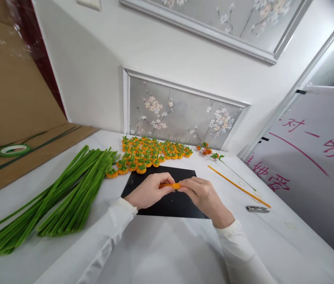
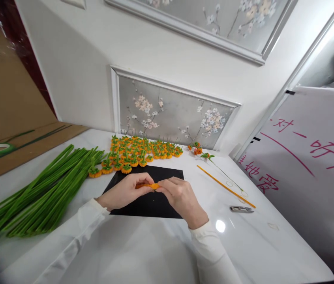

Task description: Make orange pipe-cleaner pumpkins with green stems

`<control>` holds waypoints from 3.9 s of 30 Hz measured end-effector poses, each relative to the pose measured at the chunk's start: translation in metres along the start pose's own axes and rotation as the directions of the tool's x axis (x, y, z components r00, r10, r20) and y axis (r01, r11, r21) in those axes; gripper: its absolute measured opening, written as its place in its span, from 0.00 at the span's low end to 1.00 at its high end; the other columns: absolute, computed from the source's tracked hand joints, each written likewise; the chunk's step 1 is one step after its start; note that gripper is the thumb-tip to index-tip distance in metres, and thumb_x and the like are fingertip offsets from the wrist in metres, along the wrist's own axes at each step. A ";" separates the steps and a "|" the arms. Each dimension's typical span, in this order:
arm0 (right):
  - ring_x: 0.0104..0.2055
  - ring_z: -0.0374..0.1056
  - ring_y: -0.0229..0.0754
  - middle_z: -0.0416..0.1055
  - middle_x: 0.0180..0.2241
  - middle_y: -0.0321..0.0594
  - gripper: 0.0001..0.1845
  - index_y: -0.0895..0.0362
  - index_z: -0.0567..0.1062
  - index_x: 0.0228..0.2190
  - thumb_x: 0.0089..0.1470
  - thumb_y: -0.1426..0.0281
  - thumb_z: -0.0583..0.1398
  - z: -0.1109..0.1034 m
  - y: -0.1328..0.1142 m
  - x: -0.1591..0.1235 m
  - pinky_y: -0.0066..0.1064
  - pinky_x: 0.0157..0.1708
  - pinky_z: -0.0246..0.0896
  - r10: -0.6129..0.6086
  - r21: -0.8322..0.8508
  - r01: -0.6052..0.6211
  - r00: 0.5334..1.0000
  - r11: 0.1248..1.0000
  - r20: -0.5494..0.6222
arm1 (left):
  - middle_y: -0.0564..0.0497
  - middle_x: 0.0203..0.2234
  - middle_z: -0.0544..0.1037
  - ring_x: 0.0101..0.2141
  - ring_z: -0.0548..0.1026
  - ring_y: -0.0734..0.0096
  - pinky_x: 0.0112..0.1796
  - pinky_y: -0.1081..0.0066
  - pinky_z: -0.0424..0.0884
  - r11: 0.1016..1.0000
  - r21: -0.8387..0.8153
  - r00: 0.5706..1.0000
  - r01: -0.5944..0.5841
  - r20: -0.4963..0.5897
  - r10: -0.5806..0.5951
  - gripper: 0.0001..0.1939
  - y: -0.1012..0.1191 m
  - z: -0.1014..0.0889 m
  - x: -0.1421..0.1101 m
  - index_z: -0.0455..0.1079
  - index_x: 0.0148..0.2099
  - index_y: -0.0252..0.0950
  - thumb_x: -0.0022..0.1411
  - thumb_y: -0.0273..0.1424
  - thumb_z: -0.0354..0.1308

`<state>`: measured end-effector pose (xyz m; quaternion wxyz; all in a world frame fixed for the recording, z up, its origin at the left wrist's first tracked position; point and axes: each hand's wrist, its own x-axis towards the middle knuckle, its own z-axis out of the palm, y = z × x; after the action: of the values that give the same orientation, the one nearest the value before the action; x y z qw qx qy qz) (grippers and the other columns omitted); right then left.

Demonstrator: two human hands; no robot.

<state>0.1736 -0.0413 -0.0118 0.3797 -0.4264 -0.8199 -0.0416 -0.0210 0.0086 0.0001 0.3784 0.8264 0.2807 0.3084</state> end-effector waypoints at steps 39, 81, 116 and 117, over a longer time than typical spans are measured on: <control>0.40 0.69 0.41 0.71 0.39 0.41 0.11 0.53 0.77 0.36 0.51 0.76 0.59 0.007 -0.006 0.007 0.31 0.38 0.67 0.213 0.404 -0.189 0.977 0.895 -0.013 | 0.55 0.30 0.78 0.33 0.77 0.69 0.34 0.73 0.68 0.998 0.063 0.983 0.029 -0.183 -0.017 0.10 0.017 0.008 -0.001 0.61 0.40 0.40 0.54 0.24 0.53; 0.34 0.71 0.41 0.76 0.33 0.38 0.08 0.52 0.77 0.33 0.55 0.71 0.57 -0.005 0.003 0.004 0.32 0.36 0.68 0.234 0.289 -0.199 0.968 0.936 -0.089 | 0.51 0.34 0.78 0.35 0.74 0.65 0.38 0.70 0.68 0.939 0.344 0.971 0.011 -0.228 0.072 0.08 0.011 0.010 -0.002 0.73 0.40 0.39 0.57 0.31 0.56; 0.25 0.69 0.38 0.78 0.30 0.34 0.08 0.52 0.79 0.34 0.54 0.68 0.59 -0.003 0.002 0.001 0.27 0.25 0.64 0.297 0.243 -0.278 0.954 0.929 -0.045 | 0.54 0.32 0.79 0.33 0.75 0.69 0.32 0.75 0.64 0.899 0.437 0.976 0.020 -0.204 0.077 0.09 0.012 -0.002 -0.003 0.75 0.37 0.41 0.58 0.32 0.53; 0.24 0.69 0.37 0.78 0.30 0.33 0.08 0.52 0.79 0.34 0.55 0.68 0.59 -0.004 0.002 0.001 0.27 0.25 0.63 0.299 0.236 -0.283 0.954 0.930 -0.036 | 0.54 0.31 0.79 0.32 0.75 0.69 0.31 0.75 0.64 0.892 0.451 0.977 0.020 -0.200 0.079 0.09 0.013 -0.002 -0.003 0.75 0.37 0.41 0.59 0.32 0.53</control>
<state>0.1772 -0.0406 -0.0086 0.4571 -0.4949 -0.7329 0.0944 -0.0214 -0.0002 0.0102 0.1397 0.8579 0.3708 0.3272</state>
